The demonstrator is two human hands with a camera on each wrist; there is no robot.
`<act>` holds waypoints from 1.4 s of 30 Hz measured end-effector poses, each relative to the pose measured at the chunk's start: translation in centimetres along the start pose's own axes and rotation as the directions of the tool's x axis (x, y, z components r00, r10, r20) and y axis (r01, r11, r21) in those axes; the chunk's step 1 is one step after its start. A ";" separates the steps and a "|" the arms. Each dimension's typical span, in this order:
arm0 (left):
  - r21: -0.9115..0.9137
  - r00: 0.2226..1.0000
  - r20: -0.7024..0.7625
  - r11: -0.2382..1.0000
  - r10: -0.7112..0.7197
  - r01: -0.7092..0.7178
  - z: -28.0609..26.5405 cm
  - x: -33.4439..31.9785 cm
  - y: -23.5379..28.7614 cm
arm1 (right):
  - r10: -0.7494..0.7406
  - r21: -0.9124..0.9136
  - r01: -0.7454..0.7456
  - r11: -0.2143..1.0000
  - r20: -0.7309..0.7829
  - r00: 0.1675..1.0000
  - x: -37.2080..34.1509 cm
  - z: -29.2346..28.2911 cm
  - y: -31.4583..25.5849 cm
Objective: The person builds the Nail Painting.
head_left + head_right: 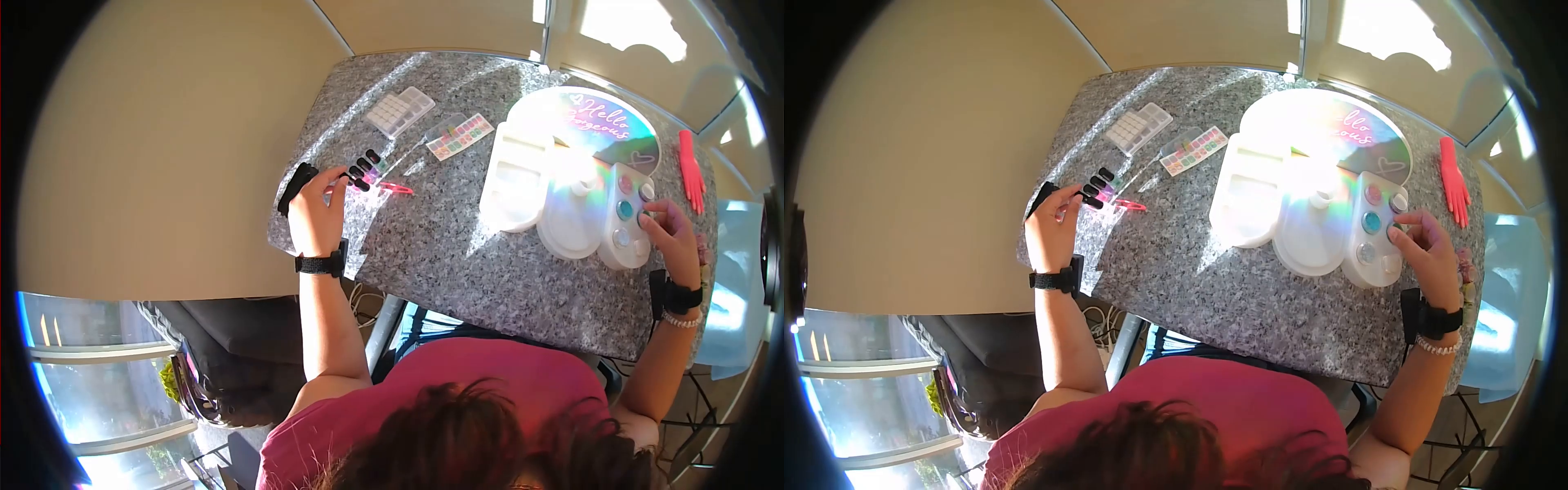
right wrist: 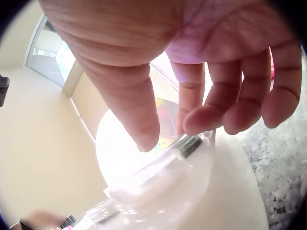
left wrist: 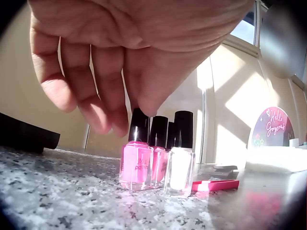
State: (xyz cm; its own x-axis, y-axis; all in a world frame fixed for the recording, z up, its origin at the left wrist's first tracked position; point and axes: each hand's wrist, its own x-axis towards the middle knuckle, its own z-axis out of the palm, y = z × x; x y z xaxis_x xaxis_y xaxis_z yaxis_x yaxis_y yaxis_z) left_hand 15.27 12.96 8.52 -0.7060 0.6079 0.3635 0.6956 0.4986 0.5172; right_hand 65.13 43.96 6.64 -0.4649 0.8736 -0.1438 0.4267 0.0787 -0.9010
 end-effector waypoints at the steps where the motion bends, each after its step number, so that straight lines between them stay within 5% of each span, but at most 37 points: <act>1: -0.006 1.000 0.004 1.000 0.004 -0.004 0.1 -0.1 0.1 | 0.003 -0.003 -0.003 1.000 -0.007 1.000 -0.5 0.2 -0.4; 4: 0.035 0.998 -0.028 0.998 0.057 -0.056 0.7 0.0 -0.1 | -0.060 -0.052 0.051 0.997 -0.205 0.977 -3.2 2.0 -3.3; 6: 0.055 0.999 -0.015 0.998 0.039 -0.038 0.8 0.0 0.1 | -0.210 -0.272 0.136 0.953 -0.263 0.942 -5.2 3.3 -5.0; 9: 0.098 0.998 -0.033 0.994 0.049 -0.046 0.8 -0.1 0.0 | -0.391 -0.452 0.255 0.855 -0.237 0.889 -7.3 5.7 -6.4; 11: 0.108 0.998 -0.035 0.993 0.058 -0.054 0.8 -0.2 0.5 | -0.384 -0.461 0.246 0.852 -0.233 0.893 -8.0 6.9 -6.8; 14: 0.215 0.956 -0.269 0.975 0.117 -0.059 0.3 -0.4 2.5 | -0.447 -0.548 0.278 0.789 -0.201 0.872 -8.1 7.8 -5.9; 17: 0.264 0.927 -0.305 0.955 0.217 -0.137 0.0 -1.2 7.1 | -0.456 -0.567 0.265 0.780 -0.224 0.861 -8.1 8.0 -5.7; 25: -0.160 0.858 -0.064 0.843 0.510 -0.513 2.8 -4.4 15.7 | -0.474 -0.566 0.288 0.773 -0.214 0.854 -8.1 8.0 -5.8; 42: -0.005 0.820 0.054 0.822 0.569 -0.570 7.3 -5.3 14.9 | -0.478 -0.566 0.292 0.771 -0.210 0.853 -8.0 8.1 -5.5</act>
State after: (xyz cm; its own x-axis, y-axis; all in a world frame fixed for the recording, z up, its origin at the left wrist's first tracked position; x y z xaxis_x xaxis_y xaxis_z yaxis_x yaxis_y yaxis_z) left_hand 30.31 21.70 8.64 -0.1759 0.8157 0.5511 0.9733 0.0601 0.2217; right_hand 60.26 32.62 9.44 -0.4371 0.8086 0.3938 0.6321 0.5876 -0.5051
